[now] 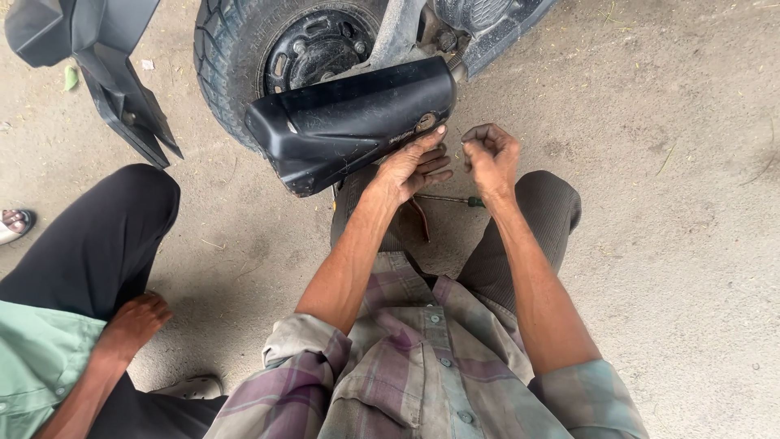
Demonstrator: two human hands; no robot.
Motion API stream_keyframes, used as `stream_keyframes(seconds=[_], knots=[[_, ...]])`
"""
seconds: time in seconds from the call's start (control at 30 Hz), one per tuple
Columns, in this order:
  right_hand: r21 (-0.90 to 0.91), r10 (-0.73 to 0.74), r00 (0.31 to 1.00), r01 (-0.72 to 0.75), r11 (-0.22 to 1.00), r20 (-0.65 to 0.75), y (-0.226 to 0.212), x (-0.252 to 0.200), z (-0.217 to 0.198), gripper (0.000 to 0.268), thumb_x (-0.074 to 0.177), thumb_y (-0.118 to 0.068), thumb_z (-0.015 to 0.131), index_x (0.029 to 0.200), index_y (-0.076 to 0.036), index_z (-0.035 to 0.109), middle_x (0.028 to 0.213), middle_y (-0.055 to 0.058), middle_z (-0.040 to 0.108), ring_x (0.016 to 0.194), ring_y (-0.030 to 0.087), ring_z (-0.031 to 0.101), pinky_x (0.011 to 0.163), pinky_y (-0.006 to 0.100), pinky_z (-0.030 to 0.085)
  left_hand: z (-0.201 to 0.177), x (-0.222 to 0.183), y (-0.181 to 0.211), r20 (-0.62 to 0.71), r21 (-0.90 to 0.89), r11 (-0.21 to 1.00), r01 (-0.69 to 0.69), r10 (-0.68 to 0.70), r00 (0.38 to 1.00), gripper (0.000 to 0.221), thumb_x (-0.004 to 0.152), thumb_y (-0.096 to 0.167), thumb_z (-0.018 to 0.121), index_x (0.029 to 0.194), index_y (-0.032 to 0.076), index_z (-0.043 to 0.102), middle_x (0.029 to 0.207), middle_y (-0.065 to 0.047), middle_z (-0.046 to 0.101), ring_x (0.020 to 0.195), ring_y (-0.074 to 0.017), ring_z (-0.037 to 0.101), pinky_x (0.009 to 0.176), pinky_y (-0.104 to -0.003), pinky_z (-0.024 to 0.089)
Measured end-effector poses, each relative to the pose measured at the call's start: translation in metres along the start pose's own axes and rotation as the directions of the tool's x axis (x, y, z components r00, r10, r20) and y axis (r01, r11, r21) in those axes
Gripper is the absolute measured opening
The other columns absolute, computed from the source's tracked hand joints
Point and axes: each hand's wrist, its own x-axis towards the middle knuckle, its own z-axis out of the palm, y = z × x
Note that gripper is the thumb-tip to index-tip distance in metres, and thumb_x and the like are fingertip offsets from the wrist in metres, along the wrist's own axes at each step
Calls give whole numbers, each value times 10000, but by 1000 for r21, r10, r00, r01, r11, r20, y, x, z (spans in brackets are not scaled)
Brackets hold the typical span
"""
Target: The person removes a black heat shield from a motorcycle exhaust pipe. They unscrew a bolt with a screwdriver, use pliers to pull on components, and then lift the shield off the exhaust by hand.
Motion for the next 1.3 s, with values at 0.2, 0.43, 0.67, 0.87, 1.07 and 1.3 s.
stream_keyframes(seconds=[0.2,0.43,0.67,0.87,1.07,1.3], knots=[[575,310,950,-234,784,-36,-21,3,33,198,886,47,602,1053,48,709,884,129,703,692,206,697,628,353,648,-16,5,-9,11,-69,996,-50,51,999,473,823,235,775,1204,3,617,1332,-231,574,1239,-362,580,1060,-531,528],[534,266,950,-140,834,-166,-10,5,63,384,754,68,827,1110,63,681,949,155,749,801,214,735,694,332,638,2,-34,1,-51,433,891,-140,179,983,368,877,240,747,1157,26,645,1121,-147,690,1066,-276,651,988,-439,552],[604,350,921,-182,776,-171,0,0,72,494,754,18,843,1197,47,627,1013,134,703,843,214,742,687,348,658,-5,-214,72,444,822,-563,88,729,522,1094,505,369,1009,1465,203,513,1527,-183,361,1438,-461,283,1143,-695,219],[709,203,955,11,705,-216,-10,0,76,532,734,63,835,1209,92,598,1105,163,667,913,291,767,727,412,639,-46,-189,99,573,813,-566,-135,737,359,1273,498,375,1030,1576,267,361,1613,-252,162,1524,-528,132,1257,-713,234],[552,156,957,5,834,-244,-17,19,60,562,751,69,880,1246,92,616,1075,161,653,890,239,728,794,366,676,-68,-167,85,576,817,-541,-201,777,254,1170,648,354,1013,1608,284,346,1637,-220,152,1570,-511,149,1299,-704,280],[578,189,954,-20,816,-233,-6,9,64,570,708,18,887,1213,48,624,1056,127,685,923,205,754,793,357,642,-68,-170,94,607,794,-578,-186,736,300,1182,627,352,1011,1602,315,346,1618,-221,148,1547,-526,133,1263,-739,284]])
